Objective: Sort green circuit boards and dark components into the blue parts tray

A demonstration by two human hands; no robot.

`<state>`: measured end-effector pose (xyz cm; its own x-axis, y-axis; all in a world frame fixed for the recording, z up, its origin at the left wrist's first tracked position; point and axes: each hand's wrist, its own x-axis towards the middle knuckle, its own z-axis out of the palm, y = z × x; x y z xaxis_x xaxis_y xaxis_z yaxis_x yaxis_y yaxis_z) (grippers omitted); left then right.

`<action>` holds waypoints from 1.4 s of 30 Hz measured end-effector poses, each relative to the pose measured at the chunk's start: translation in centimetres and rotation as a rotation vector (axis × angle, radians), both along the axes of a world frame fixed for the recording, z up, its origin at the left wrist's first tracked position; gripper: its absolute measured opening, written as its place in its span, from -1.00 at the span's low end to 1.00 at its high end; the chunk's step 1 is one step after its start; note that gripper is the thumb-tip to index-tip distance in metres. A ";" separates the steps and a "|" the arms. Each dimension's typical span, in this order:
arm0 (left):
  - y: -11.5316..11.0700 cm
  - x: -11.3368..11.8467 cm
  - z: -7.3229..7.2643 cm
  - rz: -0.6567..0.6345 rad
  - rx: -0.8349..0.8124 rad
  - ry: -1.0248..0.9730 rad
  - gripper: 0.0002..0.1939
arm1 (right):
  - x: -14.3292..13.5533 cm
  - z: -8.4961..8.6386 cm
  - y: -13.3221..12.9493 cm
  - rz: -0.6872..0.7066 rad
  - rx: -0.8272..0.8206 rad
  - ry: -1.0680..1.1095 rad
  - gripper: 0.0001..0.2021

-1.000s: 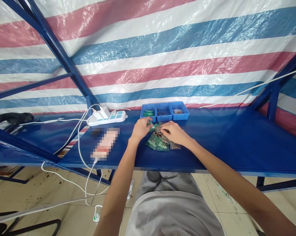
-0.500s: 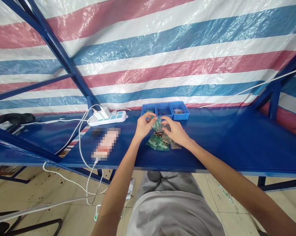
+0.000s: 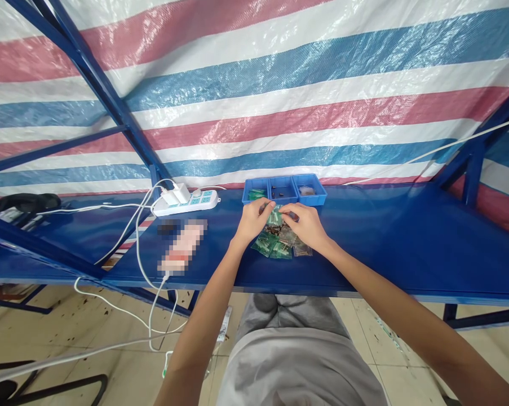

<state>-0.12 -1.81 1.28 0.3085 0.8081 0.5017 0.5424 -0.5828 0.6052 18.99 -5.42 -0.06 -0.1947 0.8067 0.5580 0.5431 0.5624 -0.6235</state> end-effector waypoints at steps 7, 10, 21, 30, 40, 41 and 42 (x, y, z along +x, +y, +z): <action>0.1 -0.2 0.0 0.019 -0.073 -0.046 -0.68 | 0.3 -0.1 0.3 -0.031 0.051 0.026 -0.83; 0.2 -0.4 0.0 -0.026 -0.145 -0.126 -0.69 | 0.4 0.0 0.5 -0.065 0.051 0.060 -0.85; 0.8 -0.4 -0.3 0.003 -0.015 -0.119 -0.77 | 0.3 0.7 0.3 -0.038 -0.101 0.182 -0.67; 0.7 -0.3 -0.6 -0.065 -0.093 -0.199 -0.79 | 0.6 0.5 0.6 0.048 -0.257 0.272 -0.65; -0.1 -0.1 -0.7 -0.227 -0.186 -0.061 -0.61 | 0.9 0.5 0.9 0.146 -0.308 0.542 -0.67; -0.1 -0.1 -0.7 -0.228 -0.183 -0.053 -0.57 | 0.9 0.6 0.9 0.157 -0.309 0.558 -0.68; -0.2 -0.1 -0.7 -0.224 -0.177 -0.051 -0.55 | 0.9 0.6 0.8 0.164 -0.310 0.570 -0.69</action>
